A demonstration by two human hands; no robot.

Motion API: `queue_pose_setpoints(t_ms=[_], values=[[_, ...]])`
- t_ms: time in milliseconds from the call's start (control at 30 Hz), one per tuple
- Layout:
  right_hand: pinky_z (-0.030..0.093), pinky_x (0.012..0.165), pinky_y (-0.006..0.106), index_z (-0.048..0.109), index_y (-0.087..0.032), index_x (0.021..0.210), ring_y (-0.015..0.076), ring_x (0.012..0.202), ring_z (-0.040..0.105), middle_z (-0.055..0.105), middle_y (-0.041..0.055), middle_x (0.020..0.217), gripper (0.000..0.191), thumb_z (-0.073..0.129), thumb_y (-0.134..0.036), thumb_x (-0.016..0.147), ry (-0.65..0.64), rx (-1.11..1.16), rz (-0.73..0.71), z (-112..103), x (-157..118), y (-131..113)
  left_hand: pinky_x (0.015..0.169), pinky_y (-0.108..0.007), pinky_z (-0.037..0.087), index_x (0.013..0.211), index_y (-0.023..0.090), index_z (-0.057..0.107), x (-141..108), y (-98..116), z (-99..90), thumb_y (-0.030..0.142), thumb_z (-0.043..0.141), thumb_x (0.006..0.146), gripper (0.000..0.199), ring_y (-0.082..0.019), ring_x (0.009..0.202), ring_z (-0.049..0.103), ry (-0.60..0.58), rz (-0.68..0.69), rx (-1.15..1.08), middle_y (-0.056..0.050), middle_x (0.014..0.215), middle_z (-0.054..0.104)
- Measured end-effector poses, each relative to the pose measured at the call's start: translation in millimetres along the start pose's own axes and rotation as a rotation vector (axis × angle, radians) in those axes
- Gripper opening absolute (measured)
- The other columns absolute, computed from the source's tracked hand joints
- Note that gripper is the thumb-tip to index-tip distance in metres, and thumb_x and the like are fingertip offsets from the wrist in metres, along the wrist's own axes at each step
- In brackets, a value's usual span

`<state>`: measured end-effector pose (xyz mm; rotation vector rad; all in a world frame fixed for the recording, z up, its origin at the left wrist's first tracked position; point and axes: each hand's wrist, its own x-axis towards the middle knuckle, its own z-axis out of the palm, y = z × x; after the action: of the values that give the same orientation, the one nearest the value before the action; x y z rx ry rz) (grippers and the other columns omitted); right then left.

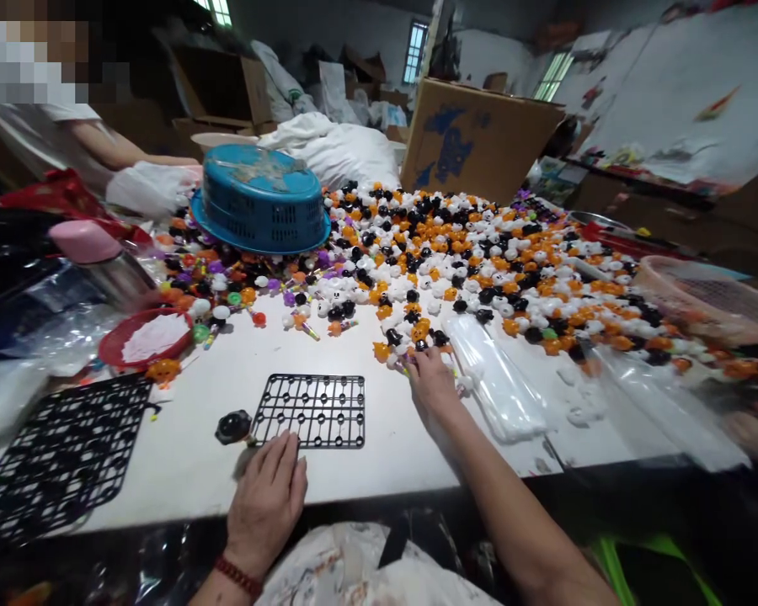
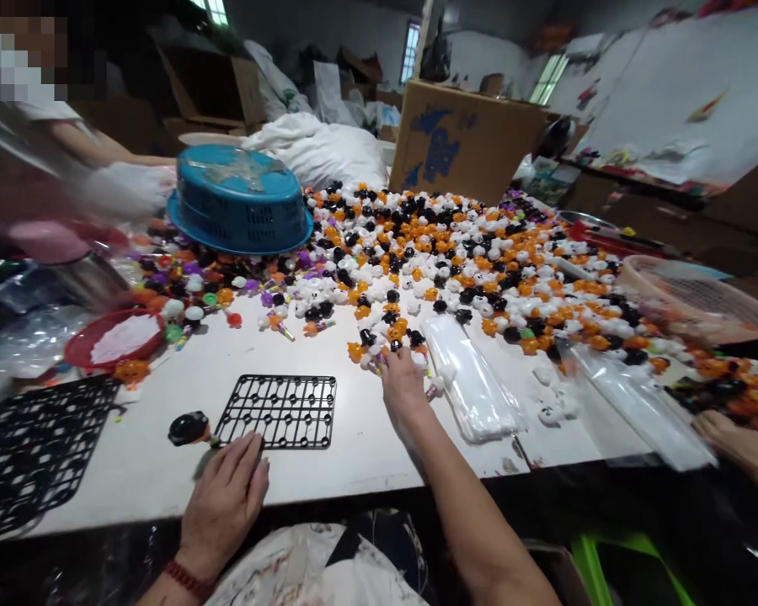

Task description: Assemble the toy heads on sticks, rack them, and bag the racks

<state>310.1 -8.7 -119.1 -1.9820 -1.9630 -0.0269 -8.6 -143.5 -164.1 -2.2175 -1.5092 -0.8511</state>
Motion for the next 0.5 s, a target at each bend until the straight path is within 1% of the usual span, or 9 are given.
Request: queue_pose_setpoints(t_ms=[67,133,333,433,500], values=[[0.04,0.068,0.029,0.066,-0.02,0.113,0.0196,0.084,0.056,0.058,0.0101,0.106,0.023,0.05,-0.023,0.097,-0.025,-0.064,-0.057,6.9,1.7,-3.4,0.095,-0.046,0.052,0.134,0.01,0.054,0.7,0.4,-0.9,0.017,0.064,0.088,0.048,-0.031,0.112,0.061,0.004,0.004,-0.008,-0.015,0.12,0.068],[0.038,0.069,0.028,0.066,-0.019,0.114,0.0197,0.085,0.056,0.059,0.0104,0.105,0.025,0.048,-0.017,0.095,-0.034,-0.102,-0.091,12.7,3.8,-11.2,0.097,-0.045,0.052,0.133,0.01,0.054,0.9,0.6,-2.5,0.016,0.064,0.088,0.047,-0.03,0.114,0.06,0.001,0.01,-0.026,-0.015,0.121,0.068],[0.037,0.071,0.028,0.066,-0.015,0.098,0.0202,0.089,0.055,0.061,0.011,0.102,0.023,0.046,-0.007,0.091,-0.092,-0.119,-0.178,19.0,14.3,-28.1,0.104,-0.045,0.049,0.14,0.011,0.049,-0.4,0.4,-7.1,0.014,0.063,0.089,0.053,-0.028,0.123,0.056,-0.036,0.022,-0.086,-0.014,0.13,0.064],[0.038,0.072,0.027,0.064,-0.013,0.101,0.0204,0.087,0.055,0.063,0.0114,0.098,0.026,0.044,-0.003,0.088,-0.092,-0.085,-0.183,18.8,17.0,-34.9,0.104,-0.047,0.049,0.14,0.013,0.048,1.3,1.8,-13.6,0.012,0.061,0.09,0.052,-0.029,0.128,0.053,-0.034,0.005,-0.159,-0.015,0.135,0.06],[0.04,0.073,0.028,0.062,-0.013,0.107,0.0207,0.086,0.056,0.064,0.011,0.095,0.03,0.041,-0.002,0.088,-0.065,-0.024,-0.183,18.2,15.5,-40.3,0.104,-0.048,0.05,0.139,0.016,0.049,3.1,2.5,-22.7,0.007,0.059,0.089,0.052,-0.028,0.127,0.053,-0.01,-0.02,-0.228,-0.015,0.134,0.06]])
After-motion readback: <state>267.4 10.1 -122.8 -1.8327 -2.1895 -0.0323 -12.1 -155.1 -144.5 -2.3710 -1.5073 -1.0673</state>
